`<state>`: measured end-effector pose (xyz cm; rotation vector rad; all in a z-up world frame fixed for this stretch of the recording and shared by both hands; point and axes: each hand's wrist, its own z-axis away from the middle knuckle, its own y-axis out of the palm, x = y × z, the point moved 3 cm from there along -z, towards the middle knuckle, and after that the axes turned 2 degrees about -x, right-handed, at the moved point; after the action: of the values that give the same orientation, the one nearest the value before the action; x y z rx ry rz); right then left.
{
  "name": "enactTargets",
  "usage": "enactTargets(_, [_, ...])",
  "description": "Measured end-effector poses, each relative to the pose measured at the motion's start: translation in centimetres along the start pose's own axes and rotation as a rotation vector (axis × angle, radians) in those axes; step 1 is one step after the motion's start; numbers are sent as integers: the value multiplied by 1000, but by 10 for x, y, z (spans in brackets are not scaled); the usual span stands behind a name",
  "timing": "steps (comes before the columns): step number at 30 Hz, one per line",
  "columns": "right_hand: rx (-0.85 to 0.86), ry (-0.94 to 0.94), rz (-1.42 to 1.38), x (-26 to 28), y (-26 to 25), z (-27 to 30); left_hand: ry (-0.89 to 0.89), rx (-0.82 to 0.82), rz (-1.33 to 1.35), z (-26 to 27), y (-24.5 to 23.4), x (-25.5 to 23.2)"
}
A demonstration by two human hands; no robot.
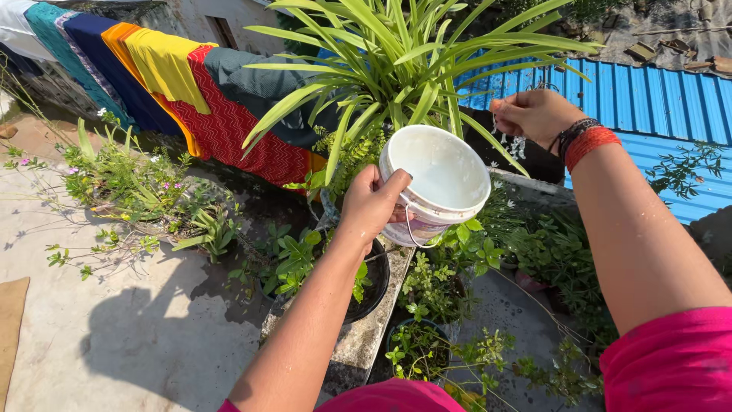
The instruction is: The person waters several potted plants by hand using a small bucket, dipping their hand into the water and splashing it onto the soil and leaves of various plants on a rooftop.
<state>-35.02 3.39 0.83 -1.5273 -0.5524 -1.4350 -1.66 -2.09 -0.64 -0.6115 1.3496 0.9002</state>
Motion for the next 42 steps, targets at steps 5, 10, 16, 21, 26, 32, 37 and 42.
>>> enactTargets(5, [-26,-55,457,4,1,10,-12,9,22,1,1,3])
enactTargets(10, [65,68,863,14,9,29,-29,0,21,1,2,2])
enactTargets(16, [-2,-215,67,33,12,41,4,-22,52,-6,8,7])
enactTargets(21, [587,-65,622,-22,85,27,37,17,-37,-6,32,11])
enactTargets(26, [634,-310,1063,-77,112,12,70,77,-20,-5,53,10])
enactTargets(32, [539,-75,-632,32,7,49,-1,72,10,-3,49,11])
enactTargets(37, [-116,154,86,27,6,31,-5,86,33,-4,48,7])
enactTargets(42, [-53,-30,538,20,-3,22,-15,57,44,-13,46,0])
